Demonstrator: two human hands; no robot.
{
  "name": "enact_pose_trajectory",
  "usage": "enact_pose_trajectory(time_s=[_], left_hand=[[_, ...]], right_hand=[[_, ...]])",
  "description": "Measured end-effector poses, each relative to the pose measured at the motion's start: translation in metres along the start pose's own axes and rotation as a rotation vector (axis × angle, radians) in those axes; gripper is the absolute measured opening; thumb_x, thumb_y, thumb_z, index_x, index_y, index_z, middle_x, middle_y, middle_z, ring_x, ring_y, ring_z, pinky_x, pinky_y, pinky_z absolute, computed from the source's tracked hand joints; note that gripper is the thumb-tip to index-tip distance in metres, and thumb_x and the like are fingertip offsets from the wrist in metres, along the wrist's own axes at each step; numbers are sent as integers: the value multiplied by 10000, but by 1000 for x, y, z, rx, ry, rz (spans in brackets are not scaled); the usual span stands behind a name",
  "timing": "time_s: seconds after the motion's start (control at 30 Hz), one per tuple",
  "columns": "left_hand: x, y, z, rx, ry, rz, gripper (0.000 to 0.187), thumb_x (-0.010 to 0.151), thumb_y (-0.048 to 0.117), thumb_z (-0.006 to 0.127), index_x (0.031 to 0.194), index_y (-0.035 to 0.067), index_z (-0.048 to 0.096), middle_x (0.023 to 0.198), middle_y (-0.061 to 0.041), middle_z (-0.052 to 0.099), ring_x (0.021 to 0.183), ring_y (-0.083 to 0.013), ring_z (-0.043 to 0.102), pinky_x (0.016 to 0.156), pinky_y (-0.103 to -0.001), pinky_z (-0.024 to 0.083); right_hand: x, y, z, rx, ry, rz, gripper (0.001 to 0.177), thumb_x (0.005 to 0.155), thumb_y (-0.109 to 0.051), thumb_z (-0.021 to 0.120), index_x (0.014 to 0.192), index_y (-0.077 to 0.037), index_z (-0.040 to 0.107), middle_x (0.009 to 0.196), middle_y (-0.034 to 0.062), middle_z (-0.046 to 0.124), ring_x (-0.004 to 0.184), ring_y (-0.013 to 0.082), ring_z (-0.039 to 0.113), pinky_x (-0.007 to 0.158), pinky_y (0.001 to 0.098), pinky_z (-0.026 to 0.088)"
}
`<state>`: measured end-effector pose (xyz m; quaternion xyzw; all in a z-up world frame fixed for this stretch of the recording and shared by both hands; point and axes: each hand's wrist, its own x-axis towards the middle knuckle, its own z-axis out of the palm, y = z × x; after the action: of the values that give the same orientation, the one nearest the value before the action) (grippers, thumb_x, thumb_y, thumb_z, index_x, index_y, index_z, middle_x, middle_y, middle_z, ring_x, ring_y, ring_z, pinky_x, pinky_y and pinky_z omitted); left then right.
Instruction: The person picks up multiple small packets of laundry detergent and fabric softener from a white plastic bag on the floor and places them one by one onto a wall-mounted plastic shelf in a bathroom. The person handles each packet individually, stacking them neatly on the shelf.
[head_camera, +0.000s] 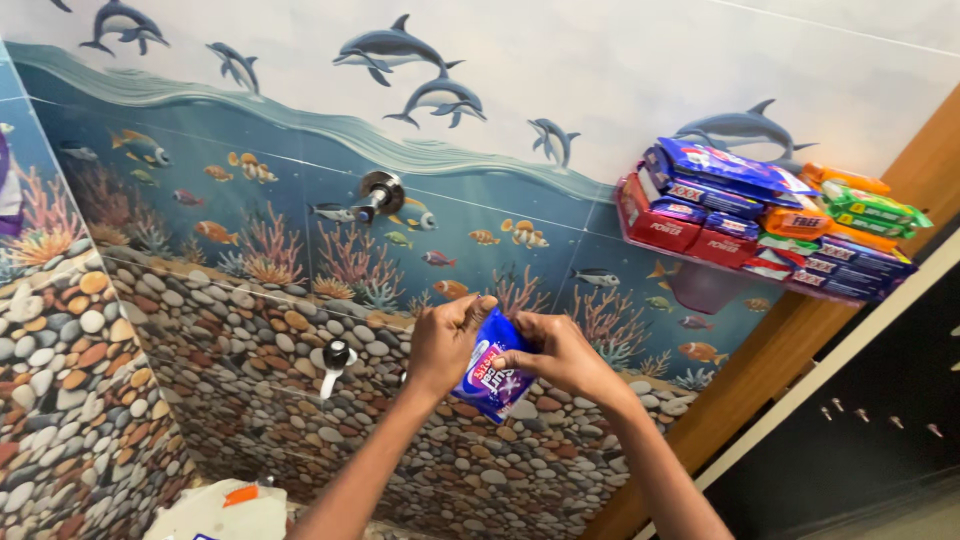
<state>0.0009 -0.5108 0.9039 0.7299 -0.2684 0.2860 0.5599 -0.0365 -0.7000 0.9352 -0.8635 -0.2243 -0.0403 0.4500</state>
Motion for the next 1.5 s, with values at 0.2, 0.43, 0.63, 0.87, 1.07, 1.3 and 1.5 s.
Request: enact_pose_trajectory(time_s=[0.2,0.43,0.63,0.87,1.07,1.3,1.5], left_hand=[[12,15,24,-12,29,-74,597,1028,526,527,728,15,593,533,-127,503,469,-203,444,485,-408,379],[21,34,61,-112,22,-63,524,1046,464,509,788,16,589,533,-90,454,524,-117,378,480,-368,353],[22,42,88,-257,-67,-78,469,1040,401,589,763,22,579,572,22,427,576,-37,358,482,-306,335],[20,49,114,-490,-214,-213,350,995,351,649,855,33,696,648,50,629,576,-5,518,500,-209,413],[17,60,135,-668,-263,-420,351,925,342,688,1047,14,668,755,-51,743,626,-156,730,509,-252,556],[9,96,166,-738,-410,-409,526,879,335,734,1277,26,585,978,-119,780,800,-154,779,634,-262,638],[1,132,199,-804,-487,-359,459,928,258,686,1300,14,574,1021,-84,752,833,-134,734,649,-281,617]], right_hand=[[-24,-13,-34,-47,50,8,257,912,-227,743,983,11,679,735,-27,640,689,41,529,605,281,483],[-51,-34,-74,-469,230,50,262,956,-281,692,949,-19,706,590,152,532,529,192,458,543,391,414],[-70,-43,-106,-542,285,42,249,940,-296,668,949,-50,710,626,164,630,521,293,600,565,429,472],[-92,-44,-138,-616,375,97,246,930,-304,685,1012,-83,752,662,154,675,548,264,637,564,411,487],[-102,-22,-164,-497,478,114,222,939,-275,678,1024,-88,763,680,84,735,558,134,647,545,346,501],[-105,16,-198,-75,625,-24,236,1005,-206,633,1035,6,733,766,-2,711,660,34,597,591,231,496],[-122,25,-229,192,630,-49,208,1055,-176,596,1094,9,680,886,-9,701,755,29,618,684,213,526]])
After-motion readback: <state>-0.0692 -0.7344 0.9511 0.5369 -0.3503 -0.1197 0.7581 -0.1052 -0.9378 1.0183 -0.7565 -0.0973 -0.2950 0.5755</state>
